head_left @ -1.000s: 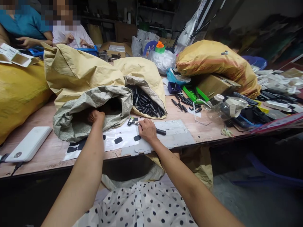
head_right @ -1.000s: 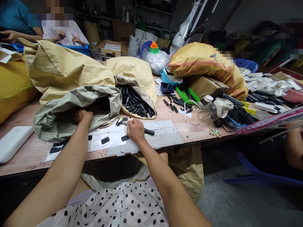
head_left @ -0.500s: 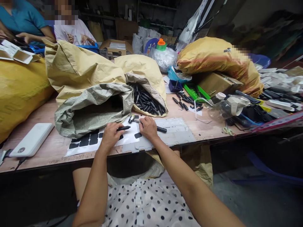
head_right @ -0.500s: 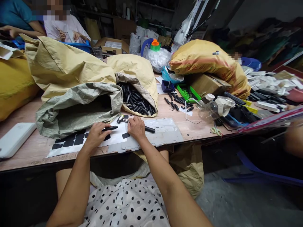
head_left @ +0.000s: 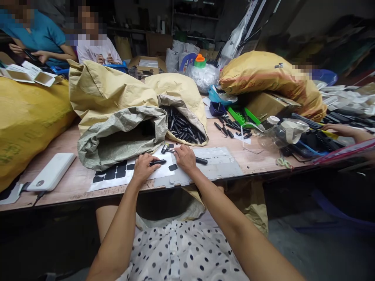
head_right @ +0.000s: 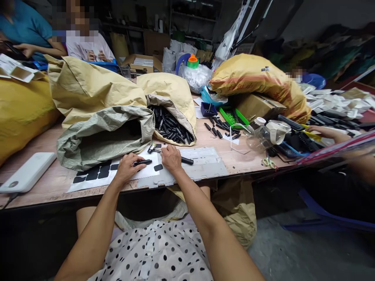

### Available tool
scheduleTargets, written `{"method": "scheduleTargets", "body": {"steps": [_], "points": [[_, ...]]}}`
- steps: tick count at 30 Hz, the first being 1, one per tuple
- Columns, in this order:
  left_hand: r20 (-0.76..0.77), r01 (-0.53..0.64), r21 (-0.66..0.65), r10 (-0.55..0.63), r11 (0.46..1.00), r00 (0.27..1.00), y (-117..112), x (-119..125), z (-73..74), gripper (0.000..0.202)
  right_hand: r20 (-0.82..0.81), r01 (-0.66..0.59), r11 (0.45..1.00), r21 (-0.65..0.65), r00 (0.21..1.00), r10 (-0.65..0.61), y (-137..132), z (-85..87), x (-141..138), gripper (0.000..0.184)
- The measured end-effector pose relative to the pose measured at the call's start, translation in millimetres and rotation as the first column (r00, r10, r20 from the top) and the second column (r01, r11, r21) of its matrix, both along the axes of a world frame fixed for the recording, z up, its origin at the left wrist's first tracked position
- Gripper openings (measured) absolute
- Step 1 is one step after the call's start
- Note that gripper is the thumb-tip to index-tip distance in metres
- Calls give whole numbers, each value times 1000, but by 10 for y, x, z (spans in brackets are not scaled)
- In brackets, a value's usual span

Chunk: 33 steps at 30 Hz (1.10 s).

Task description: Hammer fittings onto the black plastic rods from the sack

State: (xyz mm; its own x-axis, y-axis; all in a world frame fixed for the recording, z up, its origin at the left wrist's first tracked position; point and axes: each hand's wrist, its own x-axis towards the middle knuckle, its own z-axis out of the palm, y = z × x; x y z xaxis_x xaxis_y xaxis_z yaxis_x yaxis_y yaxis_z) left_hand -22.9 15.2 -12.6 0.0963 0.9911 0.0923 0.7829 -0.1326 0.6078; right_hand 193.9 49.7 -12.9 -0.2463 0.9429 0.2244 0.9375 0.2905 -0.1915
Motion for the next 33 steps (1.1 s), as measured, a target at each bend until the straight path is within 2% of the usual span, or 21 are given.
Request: {"method": "scheduleTargets", "body": {"steps": [4,10,16,22,28,33], "points": [[14,28,-10,-27,1000,1000,3,-13,1,17,-38,-8,1000,-5,999,8,-64,81,10,27],[38,19,-29,-18,999,999,12,-5,5,17,-202,-29,999,32,979,35,-445,129,-32,34],[51,22,-23,-20,1000,998,22,-3,-10,15,-182,-87,996,35,979,92,-703,142,-96,43],[45,2,-31,-1,1000,999,24,24,-17,8,-73,-90,996,6,993,90,-763,129,-111,44],[75,2,-29,0,1000,997,16,40,-18,15,-158,-59,996,61,985,68,-770,183,-32,45],[87,-10,-40,14,999,996,6,59,-2,16,-137,-53,997,52,989,60,-806,113,74,42]]}}
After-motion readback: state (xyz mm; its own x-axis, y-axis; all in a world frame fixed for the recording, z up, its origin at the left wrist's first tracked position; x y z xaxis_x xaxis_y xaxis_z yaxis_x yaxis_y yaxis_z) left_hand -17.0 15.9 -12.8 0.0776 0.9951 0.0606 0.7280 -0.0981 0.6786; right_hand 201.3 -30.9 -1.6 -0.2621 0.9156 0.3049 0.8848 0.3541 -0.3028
